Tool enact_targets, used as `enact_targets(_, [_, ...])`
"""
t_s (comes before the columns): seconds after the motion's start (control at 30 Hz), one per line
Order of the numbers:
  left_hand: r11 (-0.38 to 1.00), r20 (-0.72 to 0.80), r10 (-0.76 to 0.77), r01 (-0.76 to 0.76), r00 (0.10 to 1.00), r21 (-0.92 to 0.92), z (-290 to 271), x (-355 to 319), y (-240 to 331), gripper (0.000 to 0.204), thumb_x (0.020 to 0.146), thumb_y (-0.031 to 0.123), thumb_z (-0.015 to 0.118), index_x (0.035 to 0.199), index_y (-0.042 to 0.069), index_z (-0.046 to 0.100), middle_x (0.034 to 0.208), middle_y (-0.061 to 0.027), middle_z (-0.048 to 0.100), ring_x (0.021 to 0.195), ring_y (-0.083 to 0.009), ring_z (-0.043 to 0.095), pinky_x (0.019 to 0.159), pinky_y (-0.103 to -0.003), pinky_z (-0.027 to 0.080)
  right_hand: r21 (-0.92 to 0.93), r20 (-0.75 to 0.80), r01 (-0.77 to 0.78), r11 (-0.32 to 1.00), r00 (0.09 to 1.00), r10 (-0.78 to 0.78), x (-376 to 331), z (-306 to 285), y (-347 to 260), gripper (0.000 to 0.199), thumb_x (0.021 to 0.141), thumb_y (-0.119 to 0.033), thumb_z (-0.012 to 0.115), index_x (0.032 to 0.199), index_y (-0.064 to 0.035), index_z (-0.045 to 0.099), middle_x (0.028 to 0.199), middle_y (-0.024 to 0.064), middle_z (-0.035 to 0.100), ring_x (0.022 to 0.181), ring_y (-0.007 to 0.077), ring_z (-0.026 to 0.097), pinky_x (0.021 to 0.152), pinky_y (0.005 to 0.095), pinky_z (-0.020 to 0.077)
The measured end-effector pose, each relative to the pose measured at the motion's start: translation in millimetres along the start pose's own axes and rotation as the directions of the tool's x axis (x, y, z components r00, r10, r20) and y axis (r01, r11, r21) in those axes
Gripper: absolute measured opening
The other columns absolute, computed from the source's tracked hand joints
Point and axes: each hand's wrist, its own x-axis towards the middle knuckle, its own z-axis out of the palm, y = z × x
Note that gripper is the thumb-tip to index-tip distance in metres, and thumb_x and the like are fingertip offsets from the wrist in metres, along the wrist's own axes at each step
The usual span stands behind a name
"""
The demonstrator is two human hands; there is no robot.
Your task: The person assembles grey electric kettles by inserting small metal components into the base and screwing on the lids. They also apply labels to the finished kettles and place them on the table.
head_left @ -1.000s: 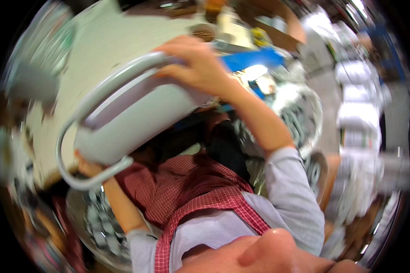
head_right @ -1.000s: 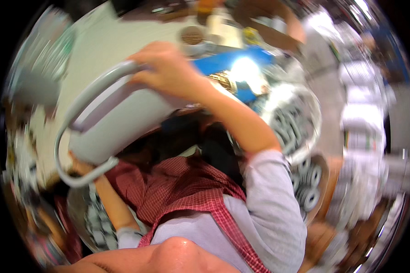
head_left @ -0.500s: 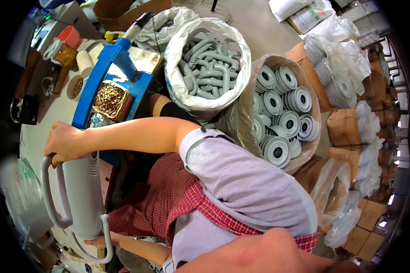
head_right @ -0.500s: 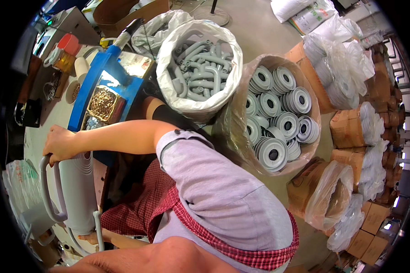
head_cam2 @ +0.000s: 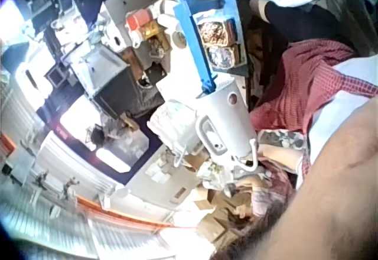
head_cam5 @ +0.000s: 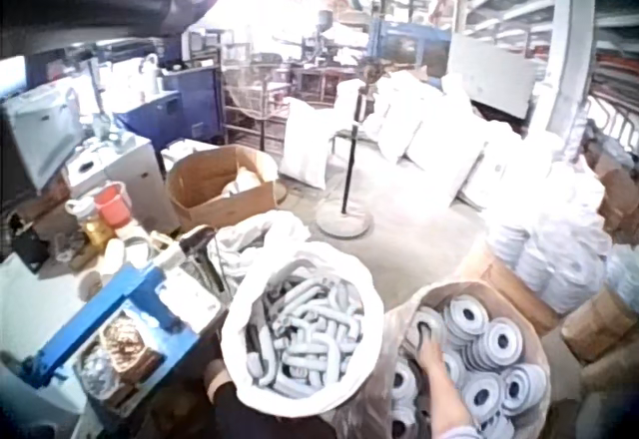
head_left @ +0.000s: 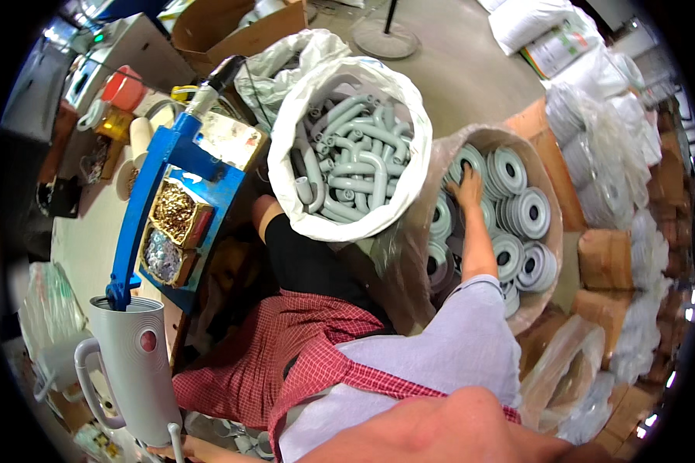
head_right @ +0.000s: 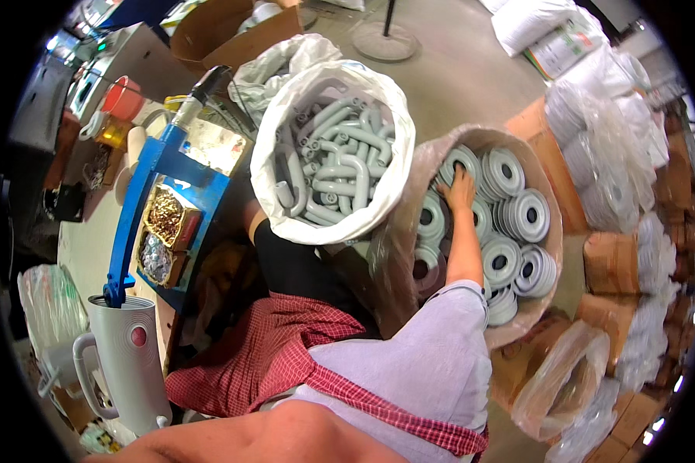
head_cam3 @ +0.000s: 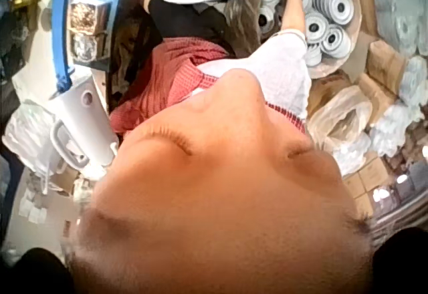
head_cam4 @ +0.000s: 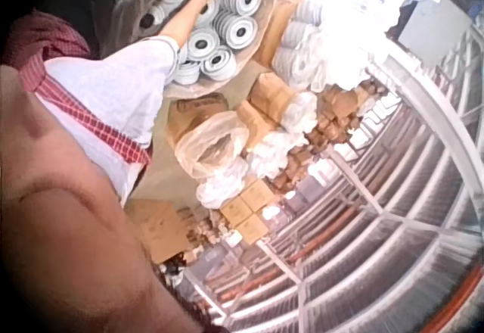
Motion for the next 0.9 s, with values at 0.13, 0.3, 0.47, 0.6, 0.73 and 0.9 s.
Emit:
enact_targets(0.13, [1.000, -0.057, -0.007, 0.005, 0.998, -0.026, -25, -6, 6, 0.042, 0.100, 0.039, 0.044, 0.108, 0.001, 0.059, 0.094, -0.0068, 0.065, 0.081, -0.0173, 0.062, 0.069, -0.030, 0.052, -0.348, 0.146, -0.008, 0.938, 0.987, 0.063, 7, 4, 3, 0.090, 0.063, -0.030, 0.083, 0.141, -0.0168, 0.041, 0.134, 0.0104, 0.049, 0.126, 0.0298, 0.044, 0.104, 0.0563, 0.0324])
enact_targets(0.3, [0.996, -0.082, -0.073, 0.068, 0.994, -0.060, -42, -27, -13, 0.043, 0.100, 0.040, 0.043, 0.110, 0.001, 0.059, 0.096, -0.0072, 0.065, 0.083, -0.0179, 0.062, 0.071, -0.030, 0.053, 0.032, -0.285, 0.054, 0.998, 0.957, -0.042, 19, -93, -10, 0.067, 0.076, -0.037, 0.071, 0.133, -0.0064, 0.052, 0.104, 0.0218, 0.065, 0.101, 0.0402, 0.059, 0.094, 0.0453, 0.0431])
enact_targets(0.47, [0.968, -0.015, -0.180, 0.174, 0.984, -0.179, -71, -46, -42, 0.044, 0.100, 0.041, 0.043, 0.112, 0.001, 0.059, 0.098, -0.0076, 0.066, 0.085, -0.0186, 0.063, 0.073, -0.031, 0.053, 0.816, -0.160, 0.189, 0.546, 0.982, -0.102, -44, -211, -158, 0.055, 0.086, -0.040, 0.066, 0.119, 0.0041, 0.057, 0.109, 0.0156, 0.061, 0.100, 0.0240, 0.058, 0.089, 0.0368, 0.0444])
enact_targets(0.6, [0.868, 0.168, -0.305, 0.346, 0.937, -0.356, -51, -63, -62, 0.045, 0.101, 0.041, 0.042, 0.114, 0.001, 0.059, 0.099, -0.0079, 0.066, 0.086, -0.0192, 0.064, 0.074, -0.031, 0.054, 0.746, -0.377, 0.636, 0.197, 0.647, -0.662, -158, -208, -352, 0.084, 0.074, -0.054, 0.074, 0.127, 0.0061, 0.052, 0.111, 0.0132, 0.057, 0.098, 0.0248, 0.056, 0.087, 0.0366, 0.0448])
enact_targets(0.73, [0.672, 0.373, -0.355, 0.511, 0.857, -0.535, -31, -79, -80, 0.046, 0.101, 0.042, 0.042, 0.116, 0.001, 0.059, 0.101, -0.0082, 0.066, 0.088, -0.0197, 0.064, 0.075, -0.031, 0.055, 0.701, -0.552, 0.657, -0.275, 0.257, -0.793, -231, -204, -468, 0.081, 0.065, -0.045, 0.082, 0.123, 0.0067, 0.058, 0.097, 0.0158, 0.060, 0.086, 0.0283, 0.056, 0.076, 0.0374, 0.0471])
enact_targets(0.9, [0.699, 0.216, -0.466, 0.506, 0.858, -0.505, -39, -88, -59, 0.044, 0.101, 0.041, 0.043, 0.115, 0.003, 0.061, 0.099, -0.0073, 0.067, 0.086, -0.0174, 0.066, 0.074, -0.029, 0.054, 0.649, -0.651, 0.595, -0.475, 0.111, -0.751, -269, -211, -496, 0.073, 0.063, -0.037, 0.083, 0.116, 0.0083, 0.061, 0.095, 0.0134, 0.058, 0.077, 0.0223, 0.053, 0.066, 0.0322, 0.0440])
